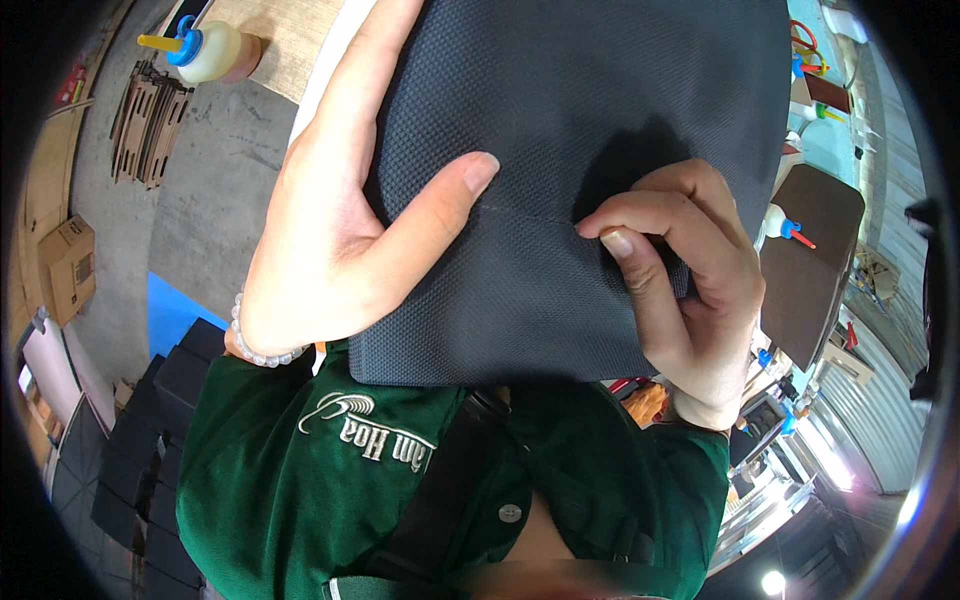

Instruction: The person uses an orange utility knife to cut a straight line along a marked seam on a black fabric-covered speaker box. They hold the box steady with one hand while guiding the knife with the other, then lift the box to inspect the cut.

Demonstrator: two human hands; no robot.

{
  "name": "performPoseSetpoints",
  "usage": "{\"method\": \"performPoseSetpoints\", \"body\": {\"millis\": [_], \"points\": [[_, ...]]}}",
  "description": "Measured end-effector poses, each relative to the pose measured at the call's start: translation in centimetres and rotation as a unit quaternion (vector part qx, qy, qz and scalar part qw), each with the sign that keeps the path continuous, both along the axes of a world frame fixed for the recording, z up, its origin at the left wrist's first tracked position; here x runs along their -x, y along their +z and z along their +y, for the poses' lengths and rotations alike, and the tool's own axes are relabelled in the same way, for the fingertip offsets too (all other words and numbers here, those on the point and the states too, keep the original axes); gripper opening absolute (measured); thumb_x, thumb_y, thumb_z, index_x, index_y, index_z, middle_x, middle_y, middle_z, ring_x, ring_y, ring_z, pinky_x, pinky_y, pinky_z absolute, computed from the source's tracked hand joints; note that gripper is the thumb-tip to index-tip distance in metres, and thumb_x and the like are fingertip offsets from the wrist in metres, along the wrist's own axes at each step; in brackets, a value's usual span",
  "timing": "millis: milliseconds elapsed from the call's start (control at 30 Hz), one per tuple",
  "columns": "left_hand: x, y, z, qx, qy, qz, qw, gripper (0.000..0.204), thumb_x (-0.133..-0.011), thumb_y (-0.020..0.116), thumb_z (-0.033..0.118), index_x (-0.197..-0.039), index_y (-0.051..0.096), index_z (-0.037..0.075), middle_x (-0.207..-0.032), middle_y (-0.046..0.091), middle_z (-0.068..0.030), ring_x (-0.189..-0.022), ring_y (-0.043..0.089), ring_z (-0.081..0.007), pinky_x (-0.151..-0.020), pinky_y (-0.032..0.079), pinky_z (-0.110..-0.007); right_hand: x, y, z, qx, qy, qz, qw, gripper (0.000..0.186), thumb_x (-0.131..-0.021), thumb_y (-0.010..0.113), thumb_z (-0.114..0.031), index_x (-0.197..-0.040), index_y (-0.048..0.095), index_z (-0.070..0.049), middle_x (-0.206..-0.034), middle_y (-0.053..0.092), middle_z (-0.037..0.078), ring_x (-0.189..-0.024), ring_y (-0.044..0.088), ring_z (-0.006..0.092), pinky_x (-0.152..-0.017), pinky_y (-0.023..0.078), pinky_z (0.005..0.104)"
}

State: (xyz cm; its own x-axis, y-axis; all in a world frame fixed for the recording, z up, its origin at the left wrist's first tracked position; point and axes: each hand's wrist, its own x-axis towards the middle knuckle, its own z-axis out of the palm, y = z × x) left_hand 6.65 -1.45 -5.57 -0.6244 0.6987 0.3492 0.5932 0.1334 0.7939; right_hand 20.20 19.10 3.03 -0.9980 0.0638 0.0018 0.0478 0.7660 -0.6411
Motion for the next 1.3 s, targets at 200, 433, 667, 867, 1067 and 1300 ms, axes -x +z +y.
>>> {"method": "performPoseSetpoints", "body": {"millis": [200,433,667,867,1067,1300], "points": [[0.1,0.2,0.3,-0.003,-0.006,-0.007,1.0,0.078,-0.088,0.063,0.015,-0.154,0.027,-0.004,-0.16,0.029,-0.0226,-0.152,0.023,-0.0305,-0.123,0.014,-0.038,0.1,0.6,2.3,0.065,-0.064,0.154,0.984,0.024,-0.092,0.062,-0.002,-0.117,0.064,-0.004,-0.097,0.063,0.009,-0.083,0.06,0.0168,-0.077,0.048,0.0286],[-0.8,0.9,0.9,-0.011,0.01,-0.054,0.998,0.077,-0.088,0.062,0.013,-0.154,0.027,-0.004,-0.16,0.029,-0.0223,-0.152,0.023,-0.03,-0.123,0.014,-0.038,-1.5,3.1,6.5,0.075,-0.006,0.202,0.976,0.023,-0.092,0.062,-0.001,-0.115,0.064,-0.004,-0.097,0.063,0.009,-0.083,0.06,0.0172,-0.077,0.048,0.0287],[-1.2,1.6,1.7,-0.008,0.032,-0.081,0.996,0.076,-0.089,0.062,0.01,-0.155,0.027,-0.004,-0.16,0.029,-0.0219,-0.152,0.023,-0.0294,-0.123,0.014,-0.038,-2.8,3.3,7.8,0.081,0.003,0.215,0.973,0.023,-0.092,0.062,-0.001,-0.114,0.065,-0.004,-0.097,0.063,0.009,-0.084,0.06,0.0175,-0.077,0.048,0.0288],[-2.2,1.4,2.0,-0.009,0.068,-0.088,0.994,0.075,-0.09,0.063,0.012,-0.155,0.027,-0.004,-0.16,0.03,-0.0212,-0.151,0.024,-0.0289,-0.123,0.016,-0.036,-3.8,3.5,9.2,0.079,0.003,0.228,0.97,0.022,-0.092,0.062,0.0,-0.113,0.065,-0.004,-0.097,0.063,0.01,-0.084,0.06,0.0179,-0.078,0.048,0.0289],[-0.2,1.1,0.5,-0.001,-0.008,-0.067,0.998,0.074,-0.092,0.063,0.012,-0.155,0.027,-0.002,-0.16,0.03,-0.0209,-0.152,0.022,-0.0283,-0.123,0.014,-0.036,-4.2,3.4,9.8,0.076,0.007,0.233,0.969,0.021,-0.091,0.062,0.0,-0.112,0.065,-0.003,-0.098,0.064,0.01,-0.085,0.061,0.0182,-0.078,0.048,0.029],[-2.8,1.3,2.3,-0.003,0.088,-0.088,0.992,0.072,-0.092,0.061,0.01,-0.155,0.027,-0.002,-0.161,0.029,-0.02,-0.152,0.022,-0.0272,-0.123,0.013,-0.037,-4.7,3.9,9.9,0.072,0.004,0.236,0.969,0.021,-0.091,0.062,0.001,-0.111,0.066,-0.003,-0.098,0.064,0.01,-0.085,0.061,0.0186,-0.079,0.048,0.0291]]}}
